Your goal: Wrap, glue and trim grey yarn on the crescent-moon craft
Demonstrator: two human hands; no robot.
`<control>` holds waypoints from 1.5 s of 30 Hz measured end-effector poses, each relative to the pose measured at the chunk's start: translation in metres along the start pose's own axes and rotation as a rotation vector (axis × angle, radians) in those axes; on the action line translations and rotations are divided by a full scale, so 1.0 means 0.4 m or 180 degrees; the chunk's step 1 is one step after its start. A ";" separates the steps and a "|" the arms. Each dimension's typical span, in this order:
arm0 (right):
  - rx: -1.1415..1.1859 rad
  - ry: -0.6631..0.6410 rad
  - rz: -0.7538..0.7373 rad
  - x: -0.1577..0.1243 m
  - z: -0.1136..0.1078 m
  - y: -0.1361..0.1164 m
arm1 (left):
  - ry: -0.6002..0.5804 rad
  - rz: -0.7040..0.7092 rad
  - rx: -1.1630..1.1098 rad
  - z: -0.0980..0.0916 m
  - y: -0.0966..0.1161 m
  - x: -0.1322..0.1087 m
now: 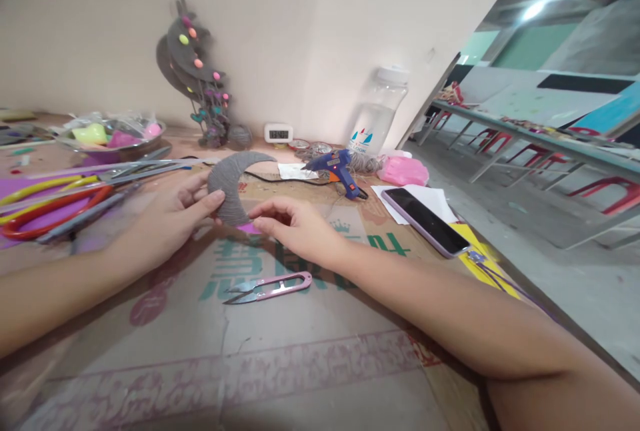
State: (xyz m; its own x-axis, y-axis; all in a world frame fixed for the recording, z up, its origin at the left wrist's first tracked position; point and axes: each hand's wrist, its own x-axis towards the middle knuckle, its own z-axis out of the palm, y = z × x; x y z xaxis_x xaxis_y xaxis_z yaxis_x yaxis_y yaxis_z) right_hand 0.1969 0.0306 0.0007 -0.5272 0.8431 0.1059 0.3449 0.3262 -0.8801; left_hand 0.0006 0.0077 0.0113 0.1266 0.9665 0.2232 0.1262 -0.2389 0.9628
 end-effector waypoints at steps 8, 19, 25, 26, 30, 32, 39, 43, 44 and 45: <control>0.0034 0.0105 0.0049 0.005 -0.002 0.000 | -0.0059 -0.0058 0.0002 -0.001 -0.002 -0.003; 0.0254 0.0127 0.0052 0.011 -0.003 0.001 | -0.0155 -0.0090 0.0402 -0.010 -0.018 -0.013; 0.0453 0.0155 0.0156 0.012 -0.007 0.003 | -0.0304 -0.0283 0.0182 0.001 -0.021 -0.015; 0.0471 0.0127 0.0161 0.012 -0.007 0.002 | -0.0279 -0.0244 0.0206 0.002 -0.021 -0.014; 0.0515 0.0047 0.0162 0.011 -0.008 -0.001 | -0.0156 -0.0148 0.0408 0.001 -0.024 -0.012; 0.0453 0.0039 0.0141 0.010 -0.009 -0.003 | -0.0109 -0.0078 0.0470 0.000 -0.026 -0.011; 0.0183 0.0046 -0.0041 0.014 -0.011 -0.004 | -0.0172 -0.0137 0.0286 0.003 -0.025 -0.013; -0.0082 0.0188 -0.0045 0.016 -0.013 0.001 | -0.0233 -0.0056 0.0169 -0.001 -0.027 -0.013; -0.0082 0.0183 -0.0025 0.016 -0.013 0.002 | -0.0249 -0.0009 0.0171 -0.003 -0.028 -0.014; -0.0054 0.0146 0.0018 0.015 -0.014 0.003 | -0.0262 0.0042 0.0177 -0.004 -0.030 -0.015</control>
State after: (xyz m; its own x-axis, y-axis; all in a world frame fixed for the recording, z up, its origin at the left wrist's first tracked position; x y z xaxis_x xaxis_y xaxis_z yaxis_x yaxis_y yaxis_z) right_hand 0.1984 0.0384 0.0026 -0.4892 0.8635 0.1223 0.3612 0.3282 -0.8728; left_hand -0.0034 0.0051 -0.0014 0.2086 0.9529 0.2203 0.1783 -0.2585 0.9494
